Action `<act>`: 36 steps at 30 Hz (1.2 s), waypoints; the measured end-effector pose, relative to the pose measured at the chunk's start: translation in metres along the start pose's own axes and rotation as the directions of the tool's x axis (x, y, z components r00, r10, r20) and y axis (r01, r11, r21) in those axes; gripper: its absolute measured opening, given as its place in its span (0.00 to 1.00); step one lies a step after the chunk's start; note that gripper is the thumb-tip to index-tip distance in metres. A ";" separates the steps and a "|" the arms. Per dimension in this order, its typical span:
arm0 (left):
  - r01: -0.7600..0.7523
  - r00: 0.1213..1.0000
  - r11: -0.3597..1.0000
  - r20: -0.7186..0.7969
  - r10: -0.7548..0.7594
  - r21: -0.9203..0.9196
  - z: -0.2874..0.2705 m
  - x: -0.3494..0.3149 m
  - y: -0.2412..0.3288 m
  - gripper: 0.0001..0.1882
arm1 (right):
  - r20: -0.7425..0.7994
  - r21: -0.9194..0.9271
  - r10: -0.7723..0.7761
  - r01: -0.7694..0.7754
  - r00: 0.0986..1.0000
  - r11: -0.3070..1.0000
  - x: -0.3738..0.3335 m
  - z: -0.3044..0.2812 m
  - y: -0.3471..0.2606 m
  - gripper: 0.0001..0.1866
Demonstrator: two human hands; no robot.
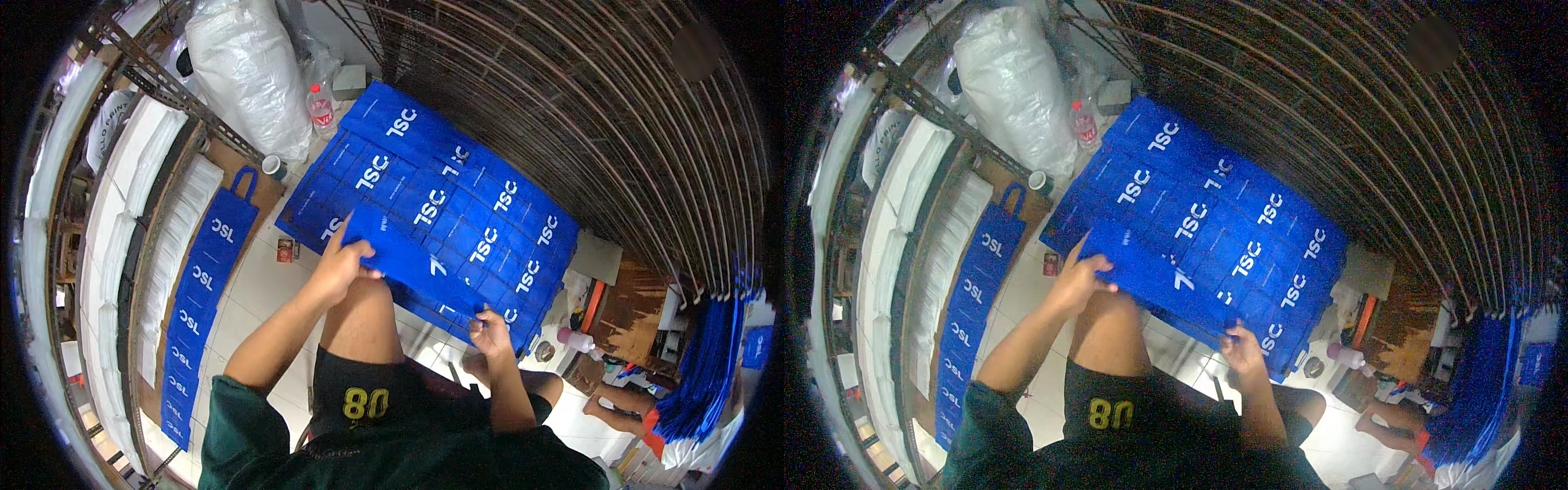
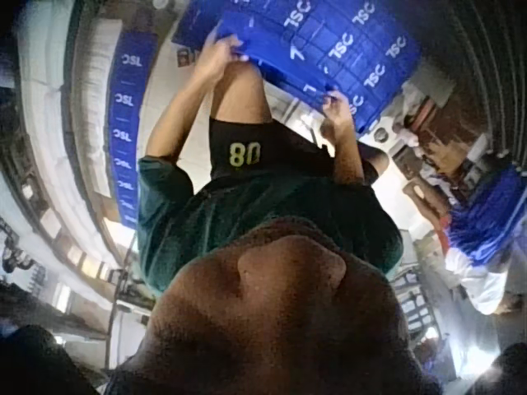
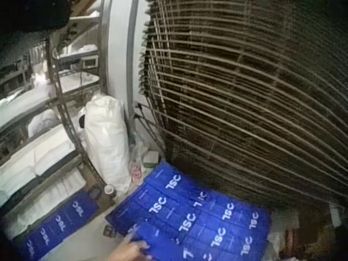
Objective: The person sits on the floor and repeatedly folds blue reusable shopping bags. They pick up a bag, fold it flat, and place it on a growing stack on their lap. Another person in the background is also handling similar bags.
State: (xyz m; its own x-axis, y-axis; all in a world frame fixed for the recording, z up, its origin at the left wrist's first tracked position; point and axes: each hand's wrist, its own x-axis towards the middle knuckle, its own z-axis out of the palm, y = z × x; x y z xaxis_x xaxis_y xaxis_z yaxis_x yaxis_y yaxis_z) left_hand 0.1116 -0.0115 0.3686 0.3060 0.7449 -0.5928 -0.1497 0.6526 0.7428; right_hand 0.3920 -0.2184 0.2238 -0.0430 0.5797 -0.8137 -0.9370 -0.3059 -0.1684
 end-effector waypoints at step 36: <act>-0.622 0.739 0.414 0.324 0.591 0.664 -0.033 0.028 -0.042 0.19 | -0.178 -0.620 -0.592 0.378 0.786 0.688 0.384 0.008 -0.213 0.33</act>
State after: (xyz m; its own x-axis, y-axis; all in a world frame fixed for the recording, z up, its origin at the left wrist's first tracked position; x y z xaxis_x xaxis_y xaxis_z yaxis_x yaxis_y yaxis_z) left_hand 0.0953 -0.0139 0.3107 0.4423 0.8911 0.1014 0.3723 -0.2853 0.8832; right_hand 0.5727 0.0750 -0.0480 0.5831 0.5020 -0.6388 -0.4459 -0.4596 -0.7681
